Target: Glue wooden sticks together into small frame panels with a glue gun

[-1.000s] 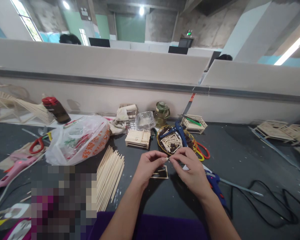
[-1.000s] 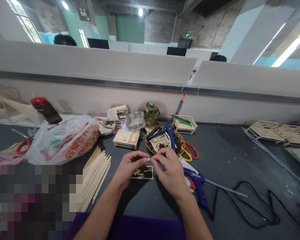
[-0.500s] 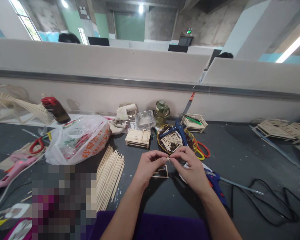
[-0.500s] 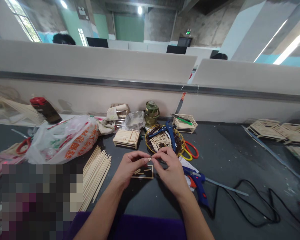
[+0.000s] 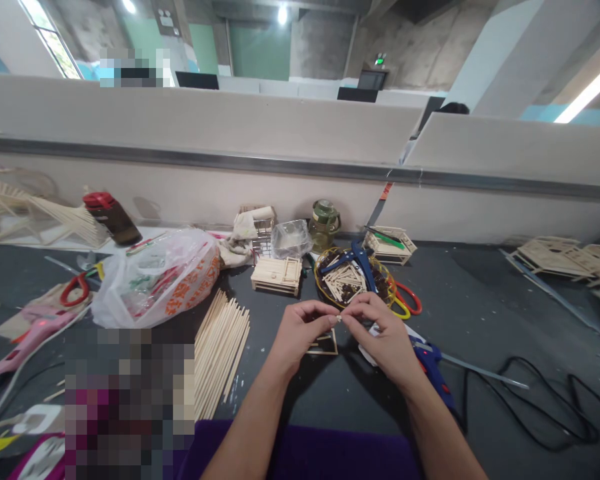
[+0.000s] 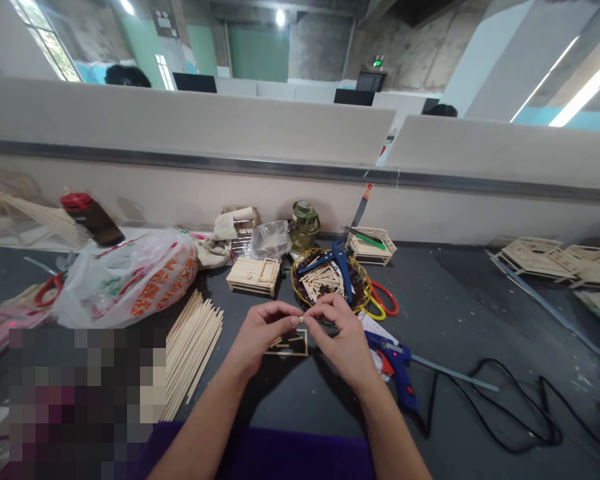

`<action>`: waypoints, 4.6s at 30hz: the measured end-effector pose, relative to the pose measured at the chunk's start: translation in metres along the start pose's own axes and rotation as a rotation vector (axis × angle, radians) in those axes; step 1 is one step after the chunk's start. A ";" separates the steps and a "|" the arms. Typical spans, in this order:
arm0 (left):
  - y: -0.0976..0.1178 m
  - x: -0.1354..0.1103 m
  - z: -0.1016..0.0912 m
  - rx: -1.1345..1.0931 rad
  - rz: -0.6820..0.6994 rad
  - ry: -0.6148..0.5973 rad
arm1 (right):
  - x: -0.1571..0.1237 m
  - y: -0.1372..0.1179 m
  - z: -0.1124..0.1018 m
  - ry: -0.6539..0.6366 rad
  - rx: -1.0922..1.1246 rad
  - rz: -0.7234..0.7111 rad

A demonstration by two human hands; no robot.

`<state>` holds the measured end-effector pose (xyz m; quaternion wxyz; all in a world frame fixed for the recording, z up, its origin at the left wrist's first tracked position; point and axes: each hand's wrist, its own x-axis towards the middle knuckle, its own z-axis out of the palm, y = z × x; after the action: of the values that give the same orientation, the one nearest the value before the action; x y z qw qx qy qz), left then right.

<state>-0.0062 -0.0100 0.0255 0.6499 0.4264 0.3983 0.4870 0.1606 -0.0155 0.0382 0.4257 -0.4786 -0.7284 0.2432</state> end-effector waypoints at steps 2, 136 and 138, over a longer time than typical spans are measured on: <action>0.000 0.000 0.000 0.000 -0.003 0.003 | 0.000 0.000 0.000 -0.002 0.002 0.002; -0.005 0.003 0.002 -0.078 -0.018 0.102 | -0.002 0.003 0.006 0.084 -0.137 -0.108; -0.005 0.003 0.003 -0.071 -0.013 0.104 | -0.002 0.004 0.007 0.077 -0.132 -0.107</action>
<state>-0.0016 -0.0083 0.0210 0.6461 0.3745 0.4169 0.5181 0.1568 -0.0151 0.0310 0.4332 -0.4749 -0.7506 0.1529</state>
